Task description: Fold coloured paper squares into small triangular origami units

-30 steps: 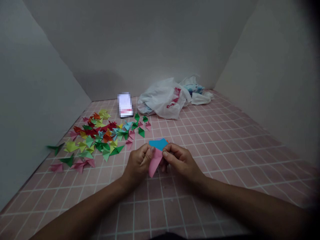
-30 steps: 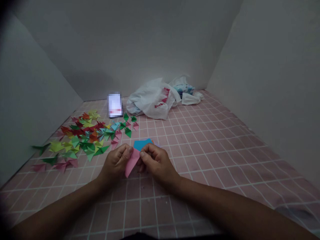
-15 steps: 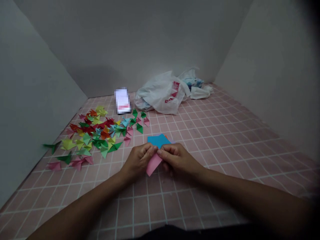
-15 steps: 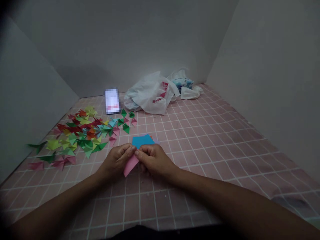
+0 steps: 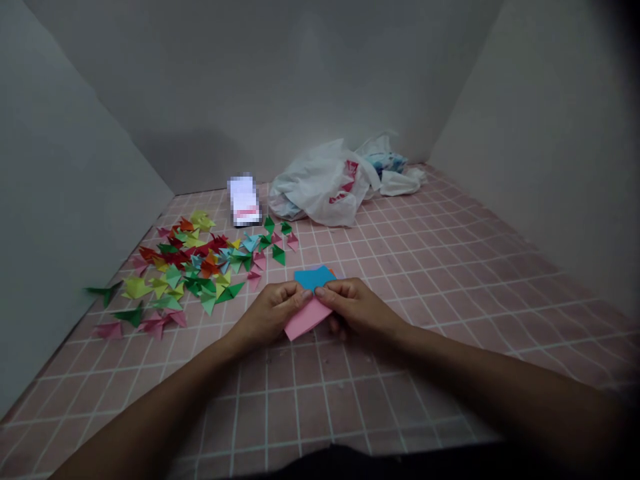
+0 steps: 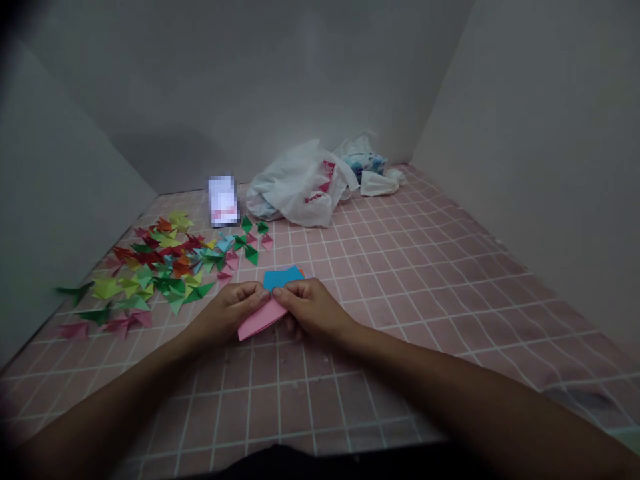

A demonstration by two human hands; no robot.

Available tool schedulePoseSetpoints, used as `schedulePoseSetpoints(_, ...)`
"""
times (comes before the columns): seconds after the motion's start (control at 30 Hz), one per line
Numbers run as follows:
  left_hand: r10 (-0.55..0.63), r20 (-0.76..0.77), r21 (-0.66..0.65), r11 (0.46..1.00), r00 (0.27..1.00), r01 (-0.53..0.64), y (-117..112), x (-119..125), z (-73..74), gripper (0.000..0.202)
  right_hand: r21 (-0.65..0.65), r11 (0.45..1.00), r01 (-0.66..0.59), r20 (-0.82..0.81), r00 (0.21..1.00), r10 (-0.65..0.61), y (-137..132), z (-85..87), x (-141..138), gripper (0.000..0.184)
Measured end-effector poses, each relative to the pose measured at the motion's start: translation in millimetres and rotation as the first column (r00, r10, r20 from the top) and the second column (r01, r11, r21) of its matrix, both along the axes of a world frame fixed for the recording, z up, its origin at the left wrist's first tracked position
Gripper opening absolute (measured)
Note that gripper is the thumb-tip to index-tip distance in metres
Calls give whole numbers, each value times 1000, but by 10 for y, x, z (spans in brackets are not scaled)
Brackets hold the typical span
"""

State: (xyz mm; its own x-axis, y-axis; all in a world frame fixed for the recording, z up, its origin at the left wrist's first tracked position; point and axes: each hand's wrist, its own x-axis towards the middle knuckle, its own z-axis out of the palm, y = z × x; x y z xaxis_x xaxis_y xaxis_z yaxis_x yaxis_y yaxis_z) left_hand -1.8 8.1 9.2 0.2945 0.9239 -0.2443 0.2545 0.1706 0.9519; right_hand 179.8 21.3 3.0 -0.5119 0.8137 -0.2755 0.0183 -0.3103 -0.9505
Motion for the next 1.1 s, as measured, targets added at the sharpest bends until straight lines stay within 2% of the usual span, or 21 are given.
schedulePoseSetpoints(0.17,-55,-52,50,997,997,57,-3,9,45,45,-25,999,-34,-3,999,34,17,16,11,36)
schedulePoseSetpoints(0.37,-46,43,-53,997,998,48,-16,18,65,42,-44,999,-17,6,1000,18,23,19,18,41)
schedulePoseSetpoints(0.6,67,114,-41,997,991,-62,8,-4,47,39,-69,998,5,-70,997,-10,58,-27,27,57)
schedulePoseSetpoints(0.73,96,128,-24,995,987,-94,10,-8,36,40,-69,996,-51,-73,996,45,51,-8,33,45)
schedulePoseSetpoints(0.9,83,82,-96,993,993,-75,3,-7,7,42,-92,996,-16,-71,997,10,45,16,40,40)
schedulePoseSetpoints(1.0,130,65,7,991,989,-130,1,-4,-7,42,-97,995,4,-105,994,-14,46,-14,25,42)
schedulePoseSetpoints(1.1,177,50,138,974,983,-182,-6,0,-11,41,-86,996,-34,-130,991,23,29,-52,-4,46)
